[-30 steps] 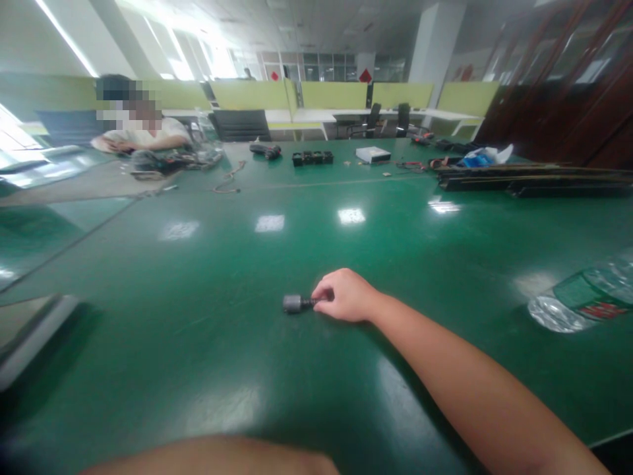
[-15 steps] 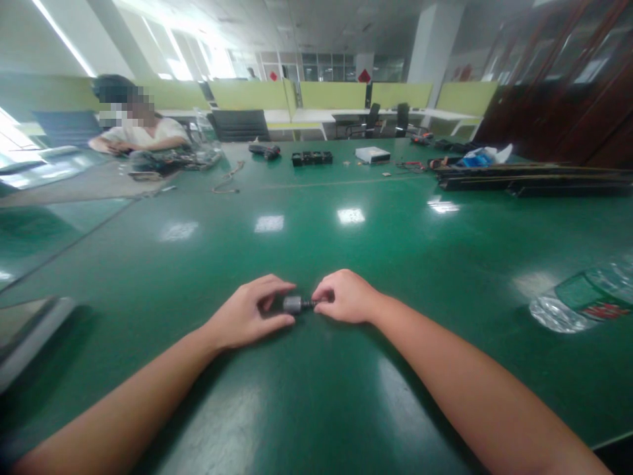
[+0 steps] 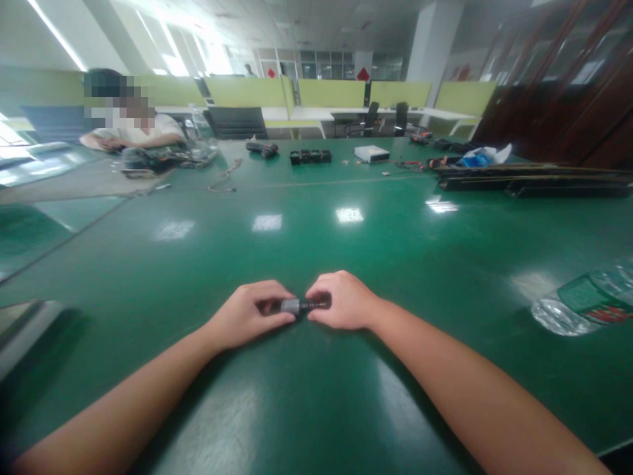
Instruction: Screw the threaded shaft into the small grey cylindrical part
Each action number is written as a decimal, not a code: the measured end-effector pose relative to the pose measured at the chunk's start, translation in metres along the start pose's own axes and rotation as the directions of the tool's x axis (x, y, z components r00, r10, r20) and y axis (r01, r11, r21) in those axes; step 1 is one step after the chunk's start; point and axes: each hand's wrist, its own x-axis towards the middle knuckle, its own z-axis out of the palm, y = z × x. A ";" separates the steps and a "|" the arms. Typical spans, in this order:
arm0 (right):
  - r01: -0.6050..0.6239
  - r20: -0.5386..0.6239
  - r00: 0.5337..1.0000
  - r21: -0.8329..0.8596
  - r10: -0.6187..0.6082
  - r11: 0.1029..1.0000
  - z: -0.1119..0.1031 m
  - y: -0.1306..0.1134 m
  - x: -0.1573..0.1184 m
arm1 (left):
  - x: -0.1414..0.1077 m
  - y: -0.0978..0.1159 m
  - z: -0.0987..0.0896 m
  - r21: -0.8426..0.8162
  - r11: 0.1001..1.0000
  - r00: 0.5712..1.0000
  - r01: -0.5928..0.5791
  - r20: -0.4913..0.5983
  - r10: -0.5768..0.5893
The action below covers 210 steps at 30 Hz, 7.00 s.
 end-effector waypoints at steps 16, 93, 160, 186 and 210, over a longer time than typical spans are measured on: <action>0.032 -0.005 0.999 -0.026 -0.032 0.999 0.010 -0.002 0.004 | 0.003 0.007 0.006 -0.017 0.982 0.981 0.188 -0.052 -0.189; -0.045 0.083 0.996 0.003 0.044 0.999 -0.025 0.016 -0.008 | 0.001 0.007 0.004 -0.044 0.977 0.978 0.208 -0.026 -0.209; 0.043 0.000 0.999 -0.054 -0.043 0.998 0.011 -0.001 0.004 | 0.003 0.008 0.009 0.040 0.974 0.974 0.224 -0.042 -0.222; 0.089 0.021 0.996 -0.052 -0.088 0.995 0.007 0.000 0.002 | 0.003 0.008 0.009 0.032 0.982 0.982 0.187 -0.032 -0.186; 0.078 0.016 0.997 -0.040 -0.078 0.996 0.004 0.000 0.000 | 0.002 0.005 0.008 0.026 0.983 0.983 0.184 -0.027 -0.183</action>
